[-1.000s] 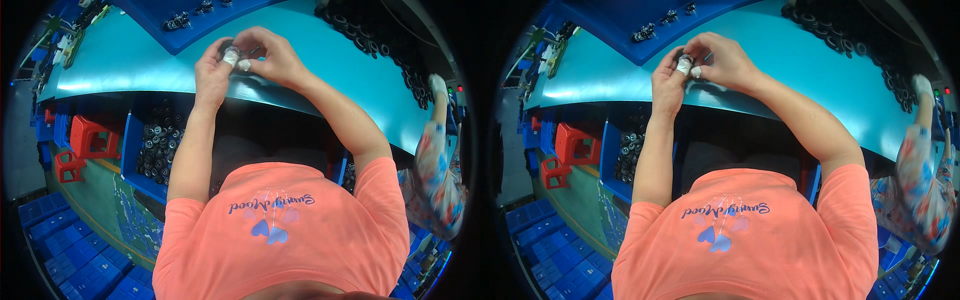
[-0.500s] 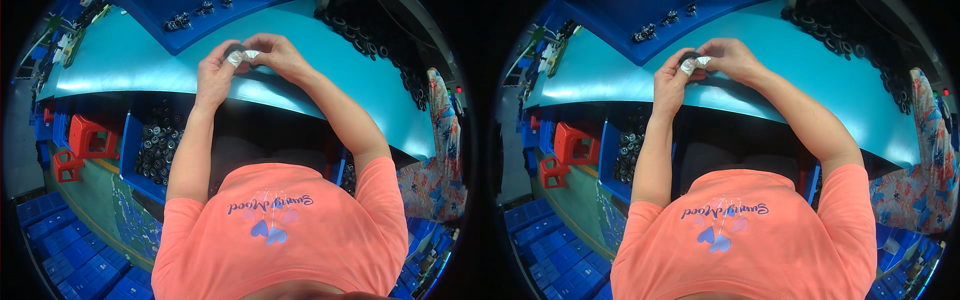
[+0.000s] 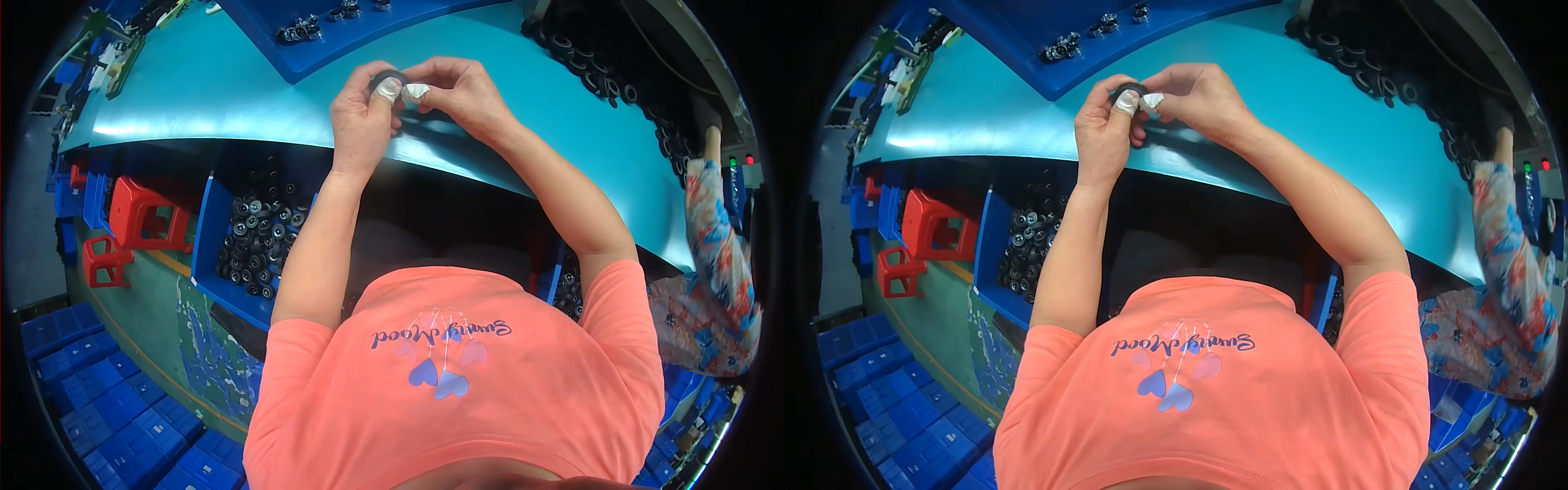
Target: Assembling small metallic rings into black circular components at an industrial workbench.
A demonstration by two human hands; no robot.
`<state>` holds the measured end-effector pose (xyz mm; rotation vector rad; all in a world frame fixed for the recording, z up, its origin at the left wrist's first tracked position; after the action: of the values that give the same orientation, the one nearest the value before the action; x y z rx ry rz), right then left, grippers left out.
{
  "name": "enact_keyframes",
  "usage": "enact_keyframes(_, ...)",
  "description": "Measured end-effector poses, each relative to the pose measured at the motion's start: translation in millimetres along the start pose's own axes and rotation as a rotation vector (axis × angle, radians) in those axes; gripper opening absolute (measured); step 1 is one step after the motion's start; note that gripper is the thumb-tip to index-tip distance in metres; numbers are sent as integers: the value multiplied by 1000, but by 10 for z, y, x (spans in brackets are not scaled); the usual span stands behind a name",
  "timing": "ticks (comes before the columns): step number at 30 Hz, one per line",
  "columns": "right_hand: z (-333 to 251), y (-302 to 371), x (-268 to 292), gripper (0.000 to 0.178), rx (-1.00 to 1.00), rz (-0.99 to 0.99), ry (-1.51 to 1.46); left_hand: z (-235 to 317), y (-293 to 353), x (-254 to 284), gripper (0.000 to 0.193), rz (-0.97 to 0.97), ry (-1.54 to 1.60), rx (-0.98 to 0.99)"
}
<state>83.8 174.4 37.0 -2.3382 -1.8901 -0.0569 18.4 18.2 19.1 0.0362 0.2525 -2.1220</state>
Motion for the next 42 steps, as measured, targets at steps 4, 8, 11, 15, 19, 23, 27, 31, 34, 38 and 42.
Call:
enact_keyframes(4, 44, -26, 6, 29, -6, 16, -28, 2, -55, 40, 20, -65, 79, 31)
enact_keyframes(8, 48, -4, -31, 29, 6, 1, 15, -43, -56, 88, 23, -31, 27, 33)
enact_keyframes(11, 37, -16, 9, 30, -32, 13, 3, -36, -86, 14, 25, -21, 12, 18)
enact_keyframes(15, 27, -52, 54, 35, -73, -30, -82, 34, -59, 53, 37, -131, 47, 37)
enact_keyframes(19, 10, -29, 37, 39, -127, -59, -151, 33, -45, 52, 50, -174, -96, 26)
enact_keyframes(23, -23, -25, 9, 36, -126, -27, -39, -96, -53, -17, 50, -154, -321, -182)
enact_keyframes(27, 61, -64, 37, 32, -114, 11, 22, -58, -11, -113, 50, -105, -555, -242)
enact_keyframes(31, 92, -77, 58, 30, -62, 94, 292, 7, 45, -194, 50, -71, -795, -349)
enact_keyframes(34, 166, -101, 69, 31, -100, 22, 156, -34, 45, -173, 50, -39, -758, -328)
enact_keyframes(38, 147, -120, 200, 31, -192, -207, -201, -37, -6, -63, 50, -126, -276, -111)
enact_keyframes(42, 145, -93, 234, 43, -203, -239, -271, -11, -18, -24, 50, -160, -98, -47)
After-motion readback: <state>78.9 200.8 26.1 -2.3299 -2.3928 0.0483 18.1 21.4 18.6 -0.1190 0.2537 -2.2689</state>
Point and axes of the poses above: each hand's wrist, its own y-axis away from the middle knuckle, its own x-axis out of the back of the hand, z = x × y, the point moved 1 cm from there along -y, towards the middle knuckle, and after that the axes turned 3 degrees about y, right-handed, at the moved point
